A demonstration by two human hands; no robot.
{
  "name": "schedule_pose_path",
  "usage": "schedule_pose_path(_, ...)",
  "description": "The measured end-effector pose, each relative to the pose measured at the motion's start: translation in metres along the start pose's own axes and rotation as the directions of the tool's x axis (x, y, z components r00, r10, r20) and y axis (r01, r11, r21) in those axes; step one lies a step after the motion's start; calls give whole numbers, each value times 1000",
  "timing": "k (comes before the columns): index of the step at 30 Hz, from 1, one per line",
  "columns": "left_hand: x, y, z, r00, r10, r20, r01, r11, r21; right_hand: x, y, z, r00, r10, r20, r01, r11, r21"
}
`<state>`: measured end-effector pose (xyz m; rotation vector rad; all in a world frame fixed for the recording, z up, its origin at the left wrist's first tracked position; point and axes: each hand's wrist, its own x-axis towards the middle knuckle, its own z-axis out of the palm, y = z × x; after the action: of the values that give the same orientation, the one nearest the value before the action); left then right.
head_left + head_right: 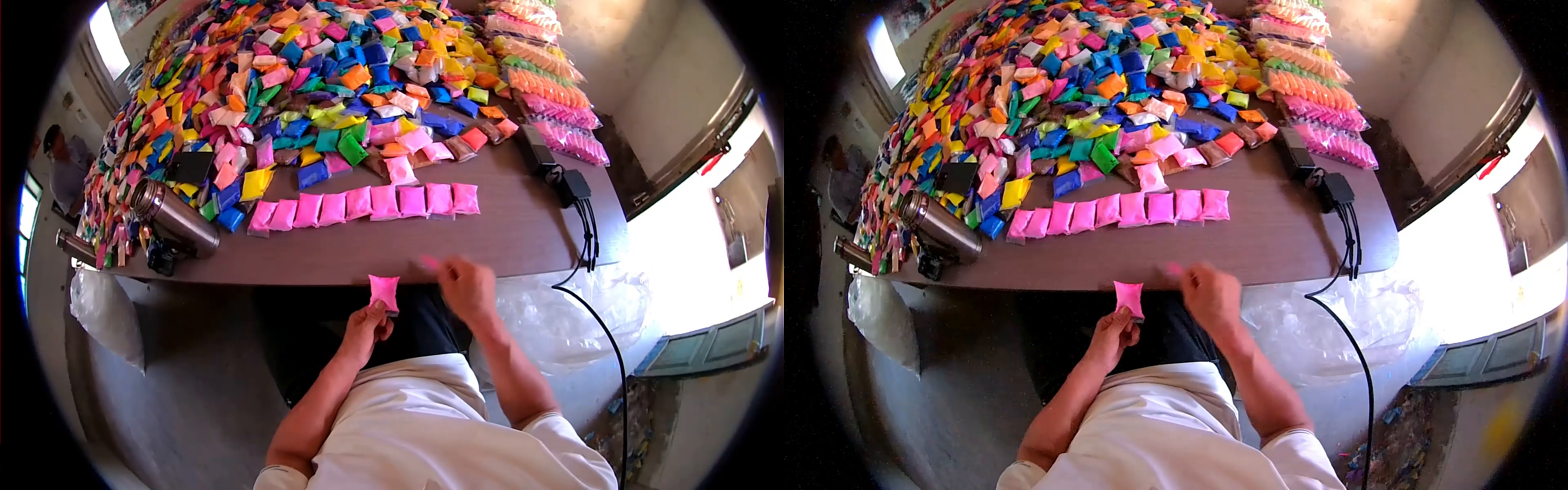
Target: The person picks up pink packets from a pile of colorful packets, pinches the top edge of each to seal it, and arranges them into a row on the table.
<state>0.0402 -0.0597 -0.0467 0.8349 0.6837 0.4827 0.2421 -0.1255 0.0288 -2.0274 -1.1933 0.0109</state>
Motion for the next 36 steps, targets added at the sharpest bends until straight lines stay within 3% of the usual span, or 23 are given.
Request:
schedule_pose_path(1,-3,1,0,1000,0,-6,0,1000,-2,8,14,1,996,81,-35,-83,995,-53)
schedule_pose_path(6,-2,6,5,1000,24,15,-23,1000,-15,9,9,1,992,124,23,-121,988,-95)
schedule_pose_path(8,-2,5,5,1000,18,17,-18,1000,-18,4,-2,1,992,-76,98,79,997,-23)
schedule_pose_path(12,-5,6,4,1000,2,-6,-2,1000,9,20,3,-7,991,97,91,-95,995,-34)
schedule_pose_path(14,-4,8,6,1000,13,0,-13,1000,8,17,2,-4,995,28,93,-22,997,-68)
schedule_pose_path(16,-3,7,7,1000,17,10,-17,1000,2,11,-2,-6,968,-113,223,124,992,-36)
schedule_pose_path(18,-2,7,6,1000,22,5,-22,1000,1,14,0,-11,964,-126,233,134,991,-19)
schedule_pose_path(21,-5,7,5,1000,24,12,-24,999,31,22,16,-23,1000,26,0,-26,999,-37)
schedule_pose_path(26,-1,5,4,999,23,38,-24,999,29,4,19,-22,994,-62,89,71,992,-102)
schedule_pose_path(28,-1,6,4,1000,5,31,-5,1000,19,-1,12,-28,985,-67,157,56,996,72)
schedule_pose_path(32,-4,6,5,1000,10,28,-11,999,31,15,25,-31,998,55,-11,-55,998,14)
schedule_pose_path(34,-1,8,7,999,8,35,-10,999,50,20,27,-24,1000,-23,0,23,996,-89)
schedule_pose_path(36,-3,9,7,1000,17,19,-18,998,59,15,18,-13,997,-65,37,67,995,-74)
